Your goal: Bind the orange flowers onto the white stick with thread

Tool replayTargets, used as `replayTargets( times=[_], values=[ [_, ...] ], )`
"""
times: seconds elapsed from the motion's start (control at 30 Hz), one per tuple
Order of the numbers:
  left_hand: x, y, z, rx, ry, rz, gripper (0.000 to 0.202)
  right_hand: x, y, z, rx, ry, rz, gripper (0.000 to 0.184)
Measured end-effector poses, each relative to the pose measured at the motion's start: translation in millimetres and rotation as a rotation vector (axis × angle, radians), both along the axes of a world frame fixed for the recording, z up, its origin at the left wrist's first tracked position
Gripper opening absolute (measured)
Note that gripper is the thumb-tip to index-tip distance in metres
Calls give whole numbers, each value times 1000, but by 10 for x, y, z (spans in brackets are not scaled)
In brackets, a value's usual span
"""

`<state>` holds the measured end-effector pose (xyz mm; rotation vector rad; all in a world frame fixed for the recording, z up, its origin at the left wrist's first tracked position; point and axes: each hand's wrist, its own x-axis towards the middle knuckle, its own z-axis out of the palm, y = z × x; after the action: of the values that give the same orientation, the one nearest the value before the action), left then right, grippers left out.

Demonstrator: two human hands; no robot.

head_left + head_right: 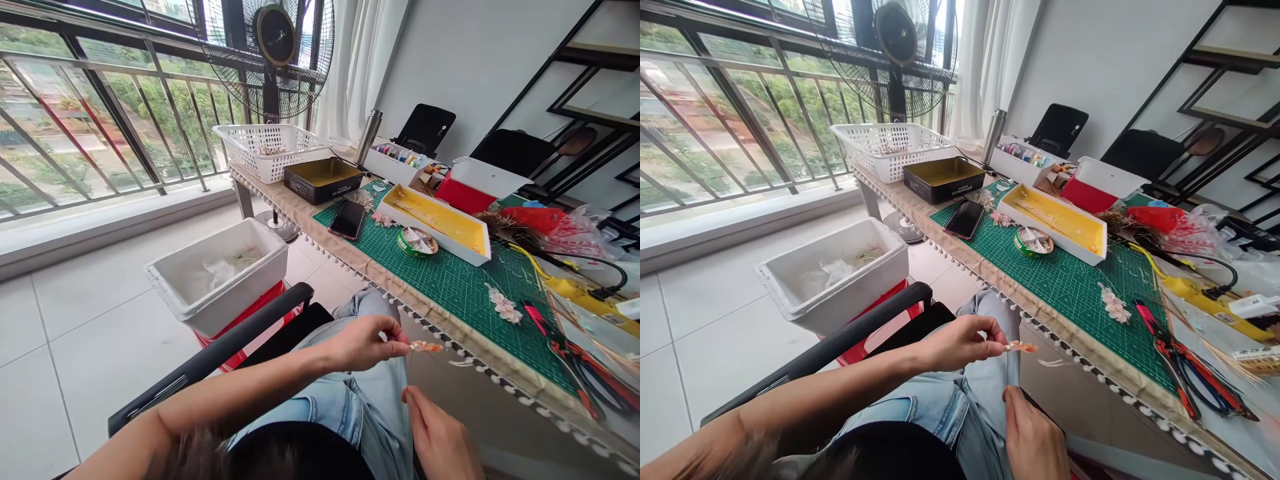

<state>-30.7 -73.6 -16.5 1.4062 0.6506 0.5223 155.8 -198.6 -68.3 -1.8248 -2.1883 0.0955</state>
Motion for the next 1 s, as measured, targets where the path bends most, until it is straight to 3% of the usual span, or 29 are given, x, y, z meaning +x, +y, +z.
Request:
replayTargets(
  times=[0.1,0.23,0.5,0.63,0.73,0.83,1.0],
  values=[
    [38,8,-63,-172,-103,38,29,-47,87,-18,52,66,-39,46],
    [88,19,-133,-180,-37,104,27,-35,125,21,61,134,-61,46],
    [198,104,-281,-300,-109,243,19,-134,-34,209,-129,457,-295,36],
    [316,194,-240,-421,-246,368,14,-402,-28,269,-231,568,-209,36],
    [402,221,-146,-486,-345,447,12,-698,72,169,-249,595,-94,36],
    [436,229,-56,-537,-421,477,11,-830,180,-26,-150,560,-85,37],
    [404,255,-27,-583,-460,513,15,-463,178,-268,-30,477,-178,41]
  ],
)
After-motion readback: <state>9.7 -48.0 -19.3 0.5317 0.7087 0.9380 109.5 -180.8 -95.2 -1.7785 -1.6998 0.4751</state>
